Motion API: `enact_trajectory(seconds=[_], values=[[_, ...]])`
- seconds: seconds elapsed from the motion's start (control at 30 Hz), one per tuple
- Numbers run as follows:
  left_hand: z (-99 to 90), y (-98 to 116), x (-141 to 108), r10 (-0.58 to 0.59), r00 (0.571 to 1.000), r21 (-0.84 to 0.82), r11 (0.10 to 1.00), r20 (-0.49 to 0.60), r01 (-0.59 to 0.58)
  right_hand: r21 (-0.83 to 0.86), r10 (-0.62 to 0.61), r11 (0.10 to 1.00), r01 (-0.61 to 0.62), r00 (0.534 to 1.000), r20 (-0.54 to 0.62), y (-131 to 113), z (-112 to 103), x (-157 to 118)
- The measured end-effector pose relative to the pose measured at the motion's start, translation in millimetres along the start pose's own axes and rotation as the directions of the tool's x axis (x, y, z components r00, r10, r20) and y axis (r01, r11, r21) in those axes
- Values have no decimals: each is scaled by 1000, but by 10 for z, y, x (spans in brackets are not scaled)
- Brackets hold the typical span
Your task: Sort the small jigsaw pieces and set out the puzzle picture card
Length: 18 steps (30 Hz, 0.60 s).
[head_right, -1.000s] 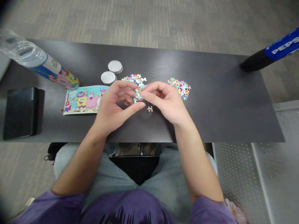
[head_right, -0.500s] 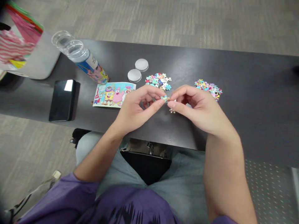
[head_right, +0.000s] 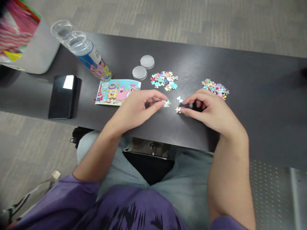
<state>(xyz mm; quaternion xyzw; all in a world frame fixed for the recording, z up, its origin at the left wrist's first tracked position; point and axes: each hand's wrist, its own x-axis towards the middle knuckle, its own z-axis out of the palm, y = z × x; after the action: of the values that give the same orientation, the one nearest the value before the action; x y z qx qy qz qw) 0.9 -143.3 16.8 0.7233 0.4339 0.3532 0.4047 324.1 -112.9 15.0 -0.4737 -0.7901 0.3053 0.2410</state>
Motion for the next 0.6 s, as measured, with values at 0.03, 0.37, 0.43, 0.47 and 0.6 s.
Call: enact_trajectory(seconds=[0.03, 0.37, 0.43, 0.47, 0.6], values=[[-35, -4, -1, -8, 1000, 8, 1000, -2, 8, 9, -1, 1000, 1, 1000, -1, -8, 0, 3], [-221, 51, -12, -52, 996, 85, 995, -70, 58, 71, -28, 997, 24, 998, 53, 3, -12, 5], [-218, 69, -16, -45, 997, 80, 995, -60, 50, 60, -24, 998, 21, 998, 54, 13, -5, 0], [-217, 72, -19, -41, 998, 75, 996, -52, 45, 51, -21, 999, 18, 998, 55, 11, 2, 0], [-202, 65, -30, -42, 999, 61, 997, -21, 43, 20, -4, 1000, 3, 999, 34, -11, 40, 13]])
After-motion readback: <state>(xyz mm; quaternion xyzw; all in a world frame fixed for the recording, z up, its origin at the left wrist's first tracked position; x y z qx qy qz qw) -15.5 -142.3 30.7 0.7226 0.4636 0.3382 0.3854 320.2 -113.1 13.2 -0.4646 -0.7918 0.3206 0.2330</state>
